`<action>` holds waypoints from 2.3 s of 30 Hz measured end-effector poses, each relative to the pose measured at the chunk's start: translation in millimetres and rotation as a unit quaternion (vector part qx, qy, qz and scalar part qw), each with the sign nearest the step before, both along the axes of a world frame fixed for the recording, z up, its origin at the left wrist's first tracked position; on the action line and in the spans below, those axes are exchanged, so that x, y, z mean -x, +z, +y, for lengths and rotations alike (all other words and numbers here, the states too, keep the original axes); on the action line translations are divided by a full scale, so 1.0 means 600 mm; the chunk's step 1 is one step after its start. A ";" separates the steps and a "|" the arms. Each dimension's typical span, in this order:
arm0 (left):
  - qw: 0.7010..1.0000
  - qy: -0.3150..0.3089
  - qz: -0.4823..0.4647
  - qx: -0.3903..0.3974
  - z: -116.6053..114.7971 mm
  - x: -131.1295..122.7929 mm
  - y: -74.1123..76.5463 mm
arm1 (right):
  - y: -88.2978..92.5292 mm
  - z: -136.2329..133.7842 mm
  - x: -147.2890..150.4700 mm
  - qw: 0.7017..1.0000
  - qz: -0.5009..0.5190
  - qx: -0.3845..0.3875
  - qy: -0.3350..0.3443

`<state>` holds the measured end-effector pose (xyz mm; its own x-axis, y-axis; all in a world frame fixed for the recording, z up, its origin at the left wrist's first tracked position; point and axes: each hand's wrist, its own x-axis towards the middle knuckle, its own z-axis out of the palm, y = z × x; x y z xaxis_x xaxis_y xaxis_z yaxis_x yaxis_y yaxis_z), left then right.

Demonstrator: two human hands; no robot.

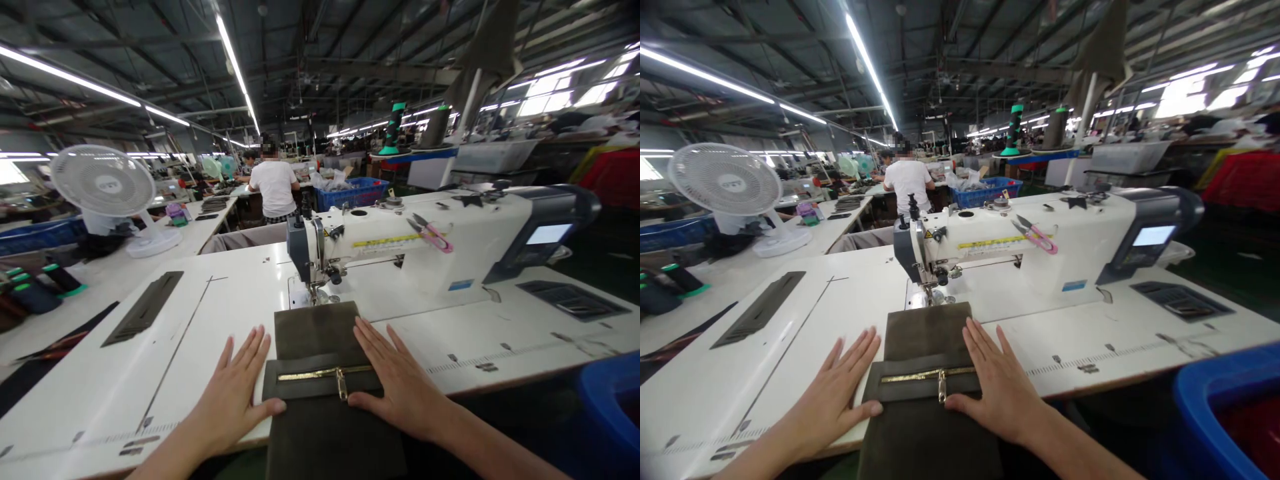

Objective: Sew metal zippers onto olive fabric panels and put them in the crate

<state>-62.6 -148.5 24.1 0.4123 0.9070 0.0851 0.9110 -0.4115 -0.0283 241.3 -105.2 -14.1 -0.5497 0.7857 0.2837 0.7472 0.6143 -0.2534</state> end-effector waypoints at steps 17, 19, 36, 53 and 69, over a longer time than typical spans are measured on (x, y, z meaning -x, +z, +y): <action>0.988 0.014 -0.154 0.029 0.009 -0.059 0.031 | 0.027 -0.013 -0.047 0.997 0.068 0.040 0.010; 0.989 0.015 -0.145 0.026 0.005 -0.050 0.026 | 0.024 -0.015 -0.044 0.997 0.042 0.061 0.016; 0.967 0.159 -0.194 -0.037 -0.047 -0.032 0.016 | -0.003 -0.030 -0.020 0.987 0.081 -0.084 -0.107; 0.785 0.181 -0.569 0.164 -0.051 -0.026 0.015 | 0.016 -0.068 0.003 0.995 0.098 -0.015 -0.008; 0.711 0.128 -0.670 0.172 -0.089 -0.058 0.116 | 0.124 -0.078 0.022 0.764 0.502 0.398 -0.078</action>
<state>-27.7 -201.6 93.9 -0.0130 0.9999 0.0010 0.0726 0.0000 0.9974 228.2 -152.3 60.1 -0.2512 0.9626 -0.1013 -0.0216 -0.1102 -0.9937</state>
